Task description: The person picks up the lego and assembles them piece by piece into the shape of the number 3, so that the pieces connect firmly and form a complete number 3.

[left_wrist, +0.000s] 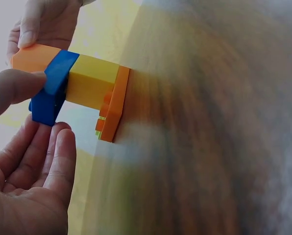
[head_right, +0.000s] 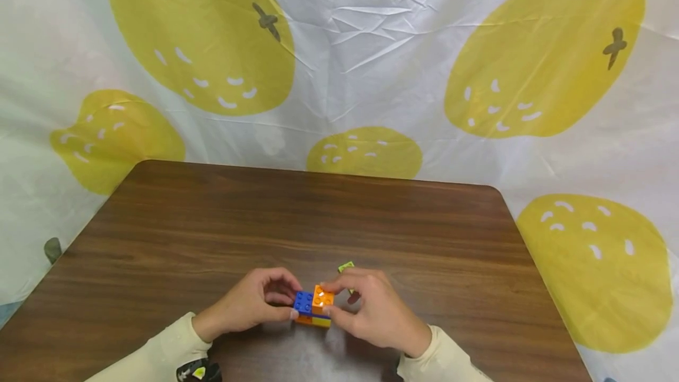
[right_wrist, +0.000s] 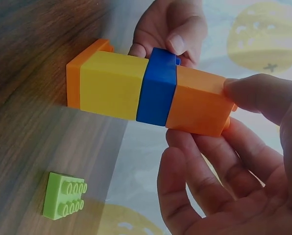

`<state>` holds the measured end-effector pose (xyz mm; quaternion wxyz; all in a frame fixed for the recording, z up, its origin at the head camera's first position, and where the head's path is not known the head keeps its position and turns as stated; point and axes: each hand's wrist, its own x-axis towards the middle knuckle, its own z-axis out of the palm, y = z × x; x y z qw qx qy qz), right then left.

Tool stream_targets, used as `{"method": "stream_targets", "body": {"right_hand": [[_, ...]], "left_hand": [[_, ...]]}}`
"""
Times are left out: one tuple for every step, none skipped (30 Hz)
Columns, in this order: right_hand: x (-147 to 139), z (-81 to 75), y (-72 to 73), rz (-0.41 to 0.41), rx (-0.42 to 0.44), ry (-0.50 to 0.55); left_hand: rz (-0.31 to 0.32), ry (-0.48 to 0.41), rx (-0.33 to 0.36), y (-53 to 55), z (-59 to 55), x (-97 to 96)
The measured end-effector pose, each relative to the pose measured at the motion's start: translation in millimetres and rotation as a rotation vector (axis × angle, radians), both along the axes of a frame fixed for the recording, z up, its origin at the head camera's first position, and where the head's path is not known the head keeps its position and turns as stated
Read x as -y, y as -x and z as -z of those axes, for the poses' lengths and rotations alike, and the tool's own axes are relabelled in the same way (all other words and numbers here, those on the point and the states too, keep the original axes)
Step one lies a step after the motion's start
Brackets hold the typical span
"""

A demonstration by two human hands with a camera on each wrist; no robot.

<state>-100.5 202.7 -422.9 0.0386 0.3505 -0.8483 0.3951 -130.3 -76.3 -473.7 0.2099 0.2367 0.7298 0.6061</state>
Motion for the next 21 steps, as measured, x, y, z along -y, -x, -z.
{"method": "stream_targets", "body": {"right_hand": [[-0.1,-0.2,0.0,0.002,-0.005,-0.006],[-0.2,-0.4,0.0,0.003,-0.007,-0.009],[-0.2,-0.6,-0.1,0.004,-0.011,-0.011],[-0.2,-0.7,-0.1,0.004,-0.015,-0.012],[-0.2,-0.7,-0.1,0.001,-0.023,-0.013],[-0.3,-0.7,0.1,-0.002,-0.030,-0.012],[-0.2,-0.6,0.1,-0.002,-0.031,-0.009],[-0.3,-0.3,0.2,-0.003,-0.034,-0.006],[-0.4,-0.1,0.2,-0.005,-0.037,-0.004],[-0.6,0.1,0.3,-0.006,-0.039,-0.001],[-0.8,0.5,0.3,-0.008,-0.040,0.003],[-1.1,0.8,0.2,-0.012,-0.038,0.009],[-1.4,1.1,0.2,-0.012,-0.036,0.013],[-1.6,1.5,0.3,-0.015,-0.037,0.017],[-1.8,1.8,0.3,-0.016,-0.034,0.022],[-2.1,2.1,0.5,-0.018,-0.034,0.027],[-2.2,2.5,0.6,-0.017,-0.033,0.031],[-2.5,2.8,0.8,-0.017,-0.031,0.034],[-2.7,3.0,1.0,-0.016,-0.029,0.037],[-3.0,3.2,1.1,-0.016,-0.024,0.040],[-3.4,3.3,1.2,-0.016,-0.019,0.045]], "left_hand": [[0.001,0.002,-0.001,0.1,0.1,-0.1],[0.001,0.004,-0.003,0.2,0.2,-0.2],[0.001,0.006,-0.004,0.2,0.2,-0.2],[0.002,0.007,-0.005,0.3,0.2,-0.2],[0.003,0.008,-0.006,0.3,0.0,-0.2],[0.004,0.010,-0.007,0.4,-0.2,-0.2],[0.004,0.011,-0.008,0.2,-0.7,-0.1],[0.005,0.012,-0.007,0.0,-1.1,0.0],[0.005,0.013,-0.006,-0.2,-1.4,0.1],[0.006,0.013,-0.006,-0.4,-1.7,0.2],[0.007,0.014,-0.006,-0.6,-1.8,0.2],[0.007,0.015,-0.006,-0.8,-1.7,0.2],[0.007,0.015,-0.007,-0.9,-1.6,0.2],[0.007,0.013,-0.009,-0.9,-1.5,0.1],[0.007,0.012,-0.012,-0.8,-1.1,0.0],[0.007,0.011,-0.014,-0.6,-0.7,0.0],[0.007,0.009,-0.016,-0.4,-0.3,0.0],[0.007,0.008,-0.019,-0.1,-0.2,0.1],[0.007,0.006,-0.021,0.1,-0.1,0.4],[0.006,0.006,-0.024,0.4,-0.1,0.6],[0.006,0.009,-0.026,0.5,0.0,0.8]]}}
